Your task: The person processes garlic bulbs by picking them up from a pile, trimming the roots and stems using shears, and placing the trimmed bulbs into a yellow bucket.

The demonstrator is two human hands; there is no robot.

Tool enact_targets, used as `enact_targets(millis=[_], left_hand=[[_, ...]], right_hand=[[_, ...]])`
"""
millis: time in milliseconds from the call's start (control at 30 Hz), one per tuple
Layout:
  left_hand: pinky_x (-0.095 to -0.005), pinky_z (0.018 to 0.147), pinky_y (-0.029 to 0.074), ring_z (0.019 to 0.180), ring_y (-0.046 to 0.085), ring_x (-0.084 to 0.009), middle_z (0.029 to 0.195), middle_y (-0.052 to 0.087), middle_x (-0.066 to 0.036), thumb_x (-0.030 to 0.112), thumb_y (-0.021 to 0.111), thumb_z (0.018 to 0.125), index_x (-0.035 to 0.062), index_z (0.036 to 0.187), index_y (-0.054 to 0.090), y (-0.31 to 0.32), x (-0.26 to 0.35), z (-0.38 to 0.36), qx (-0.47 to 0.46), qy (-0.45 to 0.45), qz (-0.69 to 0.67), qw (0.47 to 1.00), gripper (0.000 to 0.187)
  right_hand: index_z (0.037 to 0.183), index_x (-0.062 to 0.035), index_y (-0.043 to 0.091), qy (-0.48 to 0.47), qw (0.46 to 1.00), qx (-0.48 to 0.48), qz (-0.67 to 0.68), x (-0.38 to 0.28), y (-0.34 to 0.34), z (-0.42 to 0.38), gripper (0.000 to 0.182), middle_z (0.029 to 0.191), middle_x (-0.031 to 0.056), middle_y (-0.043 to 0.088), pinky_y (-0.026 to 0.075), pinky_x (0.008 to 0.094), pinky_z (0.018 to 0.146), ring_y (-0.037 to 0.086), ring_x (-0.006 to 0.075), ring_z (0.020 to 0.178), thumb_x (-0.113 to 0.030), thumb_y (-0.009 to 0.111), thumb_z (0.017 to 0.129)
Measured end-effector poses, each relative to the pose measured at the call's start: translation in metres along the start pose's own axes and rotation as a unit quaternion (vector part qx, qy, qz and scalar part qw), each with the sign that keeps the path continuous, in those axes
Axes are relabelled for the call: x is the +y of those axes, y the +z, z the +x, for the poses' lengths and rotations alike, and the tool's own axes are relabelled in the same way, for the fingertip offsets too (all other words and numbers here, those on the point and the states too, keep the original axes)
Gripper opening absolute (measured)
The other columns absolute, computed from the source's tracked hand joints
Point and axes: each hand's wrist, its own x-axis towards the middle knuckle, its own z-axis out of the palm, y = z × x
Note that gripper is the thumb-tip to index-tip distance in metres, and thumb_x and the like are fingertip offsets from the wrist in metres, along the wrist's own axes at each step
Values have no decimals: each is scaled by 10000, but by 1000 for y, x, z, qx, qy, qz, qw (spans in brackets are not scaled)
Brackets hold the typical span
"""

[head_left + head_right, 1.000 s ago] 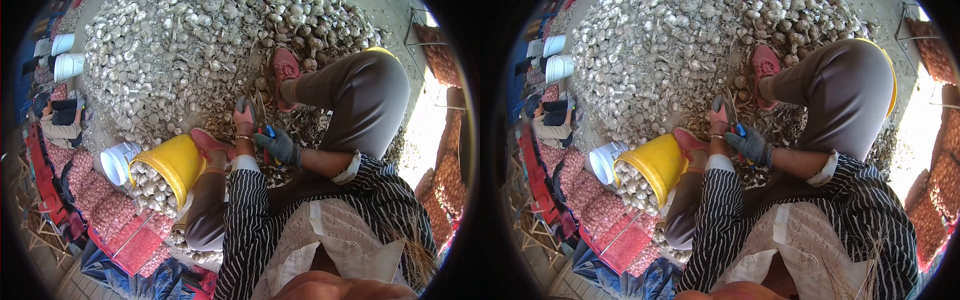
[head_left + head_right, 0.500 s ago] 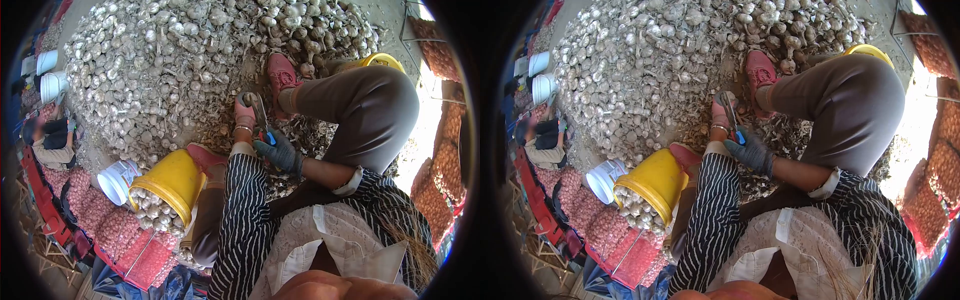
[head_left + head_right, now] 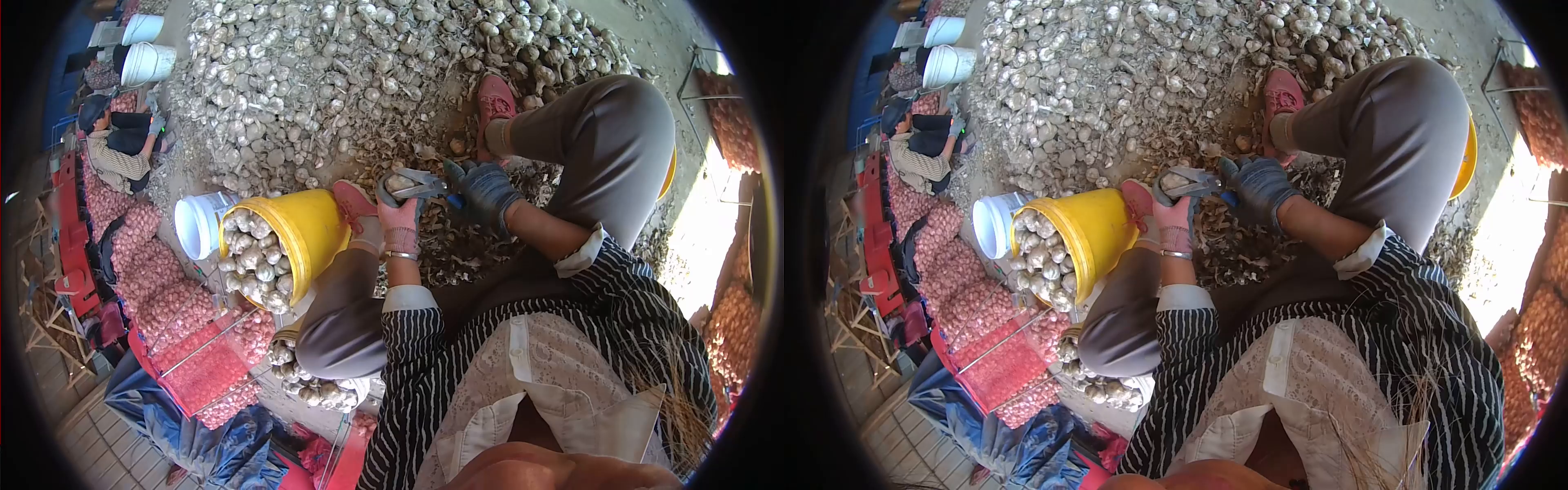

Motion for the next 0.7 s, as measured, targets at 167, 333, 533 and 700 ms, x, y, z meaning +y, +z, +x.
enact_targets(millis=[167,333,533,700], left_hand=[[-334,919,467,1056,573,-204,1174,573,-116,38,776,683,20,1216,465,7,29,-36,15,-37,140,989,618],[-352,905,477,1039,610,-253,1129,615,-157,148,797,657,5,1183,494,3,46,-57,20,-34,317,948,624],[-324,862,483,964,622,-196,1061,641,-113,135,781,687,3,1135,537,5,56,-70,-32,-26,282,959,527],[-318,863,482,946,624,-186,1031,654,-99,91,750,720,-10,1131,543,-3,26,-67,-39,-34,258,965,472]], right_hand=[[1128,29,510,-44,996,-58,-61,-4,-3,-15,496,786,194,616,456,472,638,598,357,731,-319,577,781],[1109,38,519,-72,993,-68,-62,-1,5,-31,481,713,178,609,453,476,617,601,356,690,-303,588,776],[1086,30,531,-71,991,-102,-47,10,19,-38,449,770,178,623,470,471,651,614,366,752,-274,611,765],[1031,-27,549,-39,980,-190,-37,13,18,-33,361,834,174,630,481,462,687,625,352,801,-259,623,764]])
